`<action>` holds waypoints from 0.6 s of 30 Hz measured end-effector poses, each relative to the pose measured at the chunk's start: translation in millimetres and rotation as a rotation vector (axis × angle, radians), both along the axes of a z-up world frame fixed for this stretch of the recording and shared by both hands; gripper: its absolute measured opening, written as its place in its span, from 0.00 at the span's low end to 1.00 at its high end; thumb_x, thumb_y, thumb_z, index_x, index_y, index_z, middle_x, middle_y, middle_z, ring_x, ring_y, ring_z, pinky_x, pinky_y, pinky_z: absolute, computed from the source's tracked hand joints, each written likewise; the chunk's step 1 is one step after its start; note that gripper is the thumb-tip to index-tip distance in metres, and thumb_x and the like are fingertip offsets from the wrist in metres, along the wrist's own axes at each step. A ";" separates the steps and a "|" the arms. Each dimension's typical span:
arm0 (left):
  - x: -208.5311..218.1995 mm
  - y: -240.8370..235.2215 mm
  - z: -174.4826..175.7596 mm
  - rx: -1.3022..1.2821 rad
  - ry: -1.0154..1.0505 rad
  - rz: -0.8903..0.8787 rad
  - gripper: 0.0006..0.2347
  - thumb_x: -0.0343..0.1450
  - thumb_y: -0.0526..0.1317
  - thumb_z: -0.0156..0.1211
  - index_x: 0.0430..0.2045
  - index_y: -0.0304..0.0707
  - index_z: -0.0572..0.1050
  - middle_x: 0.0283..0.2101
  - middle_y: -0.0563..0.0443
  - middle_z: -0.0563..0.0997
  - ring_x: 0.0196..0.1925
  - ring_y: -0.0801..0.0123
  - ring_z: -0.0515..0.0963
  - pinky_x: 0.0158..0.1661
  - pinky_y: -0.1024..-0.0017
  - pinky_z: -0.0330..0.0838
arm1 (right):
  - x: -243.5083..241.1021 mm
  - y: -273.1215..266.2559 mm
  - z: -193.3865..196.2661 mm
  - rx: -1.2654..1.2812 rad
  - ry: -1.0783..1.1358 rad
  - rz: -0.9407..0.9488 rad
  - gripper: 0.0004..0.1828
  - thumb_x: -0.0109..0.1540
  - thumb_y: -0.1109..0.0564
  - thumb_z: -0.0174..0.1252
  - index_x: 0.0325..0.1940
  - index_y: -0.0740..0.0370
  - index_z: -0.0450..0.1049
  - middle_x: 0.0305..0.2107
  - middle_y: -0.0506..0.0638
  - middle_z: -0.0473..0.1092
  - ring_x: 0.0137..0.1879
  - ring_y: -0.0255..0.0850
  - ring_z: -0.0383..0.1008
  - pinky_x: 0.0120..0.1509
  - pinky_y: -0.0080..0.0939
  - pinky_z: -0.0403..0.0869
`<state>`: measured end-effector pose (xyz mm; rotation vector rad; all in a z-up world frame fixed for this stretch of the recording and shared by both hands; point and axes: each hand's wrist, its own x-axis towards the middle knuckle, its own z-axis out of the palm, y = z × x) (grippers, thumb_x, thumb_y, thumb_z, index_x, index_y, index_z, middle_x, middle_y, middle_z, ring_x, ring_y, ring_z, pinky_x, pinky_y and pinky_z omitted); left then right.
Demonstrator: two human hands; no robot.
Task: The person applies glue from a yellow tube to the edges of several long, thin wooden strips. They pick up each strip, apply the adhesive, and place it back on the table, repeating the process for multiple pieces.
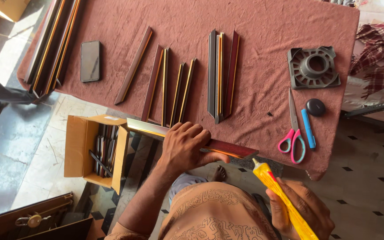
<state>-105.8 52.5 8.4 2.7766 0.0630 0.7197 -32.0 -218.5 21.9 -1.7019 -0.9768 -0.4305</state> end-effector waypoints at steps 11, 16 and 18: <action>-1.6 -3.2 -1.8 0.069 -0.044 0.004 0.30 0.58 0.74 0.62 0.19 0.44 0.72 0.24 0.57 0.69 0.28 0.69 0.71 0.32 0.68 0.64 | 17.0 0.4 9.0 -0.117 -0.322 0.069 0.06 0.58 0.70 0.65 0.35 0.74 0.74 0.33 0.62 0.76 0.36 0.47 0.80 0.39 0.42 0.80; -2.1 -2.7 -4.2 0.075 -0.038 0.007 0.31 0.58 0.76 0.60 0.19 0.43 0.72 0.24 0.56 0.67 0.28 0.69 0.70 0.31 0.68 0.64 | 18.8 -0.8 9.4 -0.189 -0.555 0.072 0.06 0.58 0.71 0.66 0.36 0.71 0.75 0.33 0.63 0.77 0.36 0.49 0.80 0.36 0.43 0.80; -3.0 -3.7 -5.7 0.068 -0.041 0.007 0.31 0.58 0.76 0.60 0.19 0.44 0.72 0.23 0.57 0.67 0.27 0.69 0.69 0.31 0.68 0.63 | 18.3 -2.7 7.4 -0.108 -0.273 0.114 0.09 0.60 0.68 0.65 0.42 0.76 0.74 0.36 0.62 0.77 0.39 0.48 0.82 0.39 0.41 0.82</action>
